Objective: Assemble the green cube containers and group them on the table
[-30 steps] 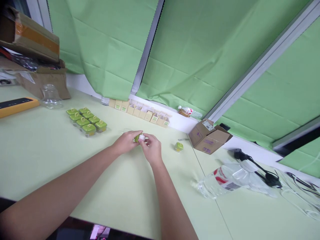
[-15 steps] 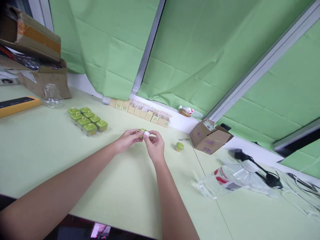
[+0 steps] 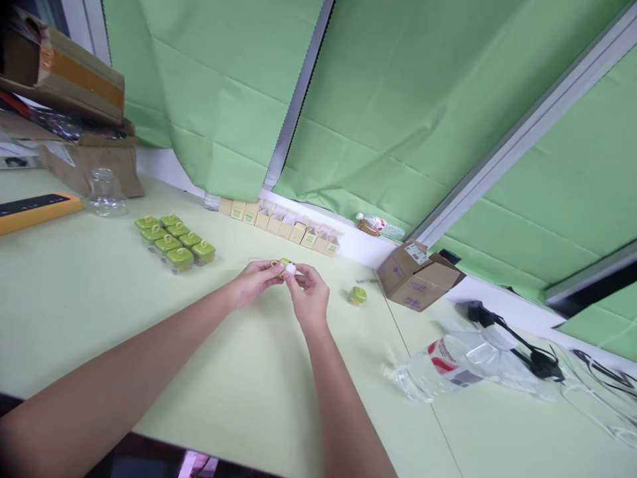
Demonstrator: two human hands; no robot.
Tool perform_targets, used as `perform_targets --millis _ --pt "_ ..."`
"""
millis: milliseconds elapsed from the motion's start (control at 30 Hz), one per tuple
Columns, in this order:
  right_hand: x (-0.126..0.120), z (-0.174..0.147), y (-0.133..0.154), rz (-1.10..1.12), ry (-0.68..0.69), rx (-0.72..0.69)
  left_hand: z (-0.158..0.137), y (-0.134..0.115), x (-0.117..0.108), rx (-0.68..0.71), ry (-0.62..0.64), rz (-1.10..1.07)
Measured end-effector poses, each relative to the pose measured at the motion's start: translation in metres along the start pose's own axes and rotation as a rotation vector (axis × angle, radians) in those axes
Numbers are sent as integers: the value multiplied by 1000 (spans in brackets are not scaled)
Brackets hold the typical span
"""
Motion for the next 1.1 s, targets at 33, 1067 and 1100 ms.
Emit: perform_targets --millis 33,1067,1100 --pt "0 -1 1 2 -16 -4 0 -1 0 -1 12 -7" --pt "-1 -6 -21 -275 1 106 0 -34 -63 330 -372 1270" --pt "1 -7 -24 -279 20 116 1 -33 -65 314 -383 1235"
Point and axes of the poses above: each hand's wrist, its own z-axis towards the middle knuckle, its own x-axis out of the palm, y = z × x, the point moved 5 cm from there along z, towards the middle knuckle, and after that the axes turned 9 degrees about -x, right-handed, at the moved point
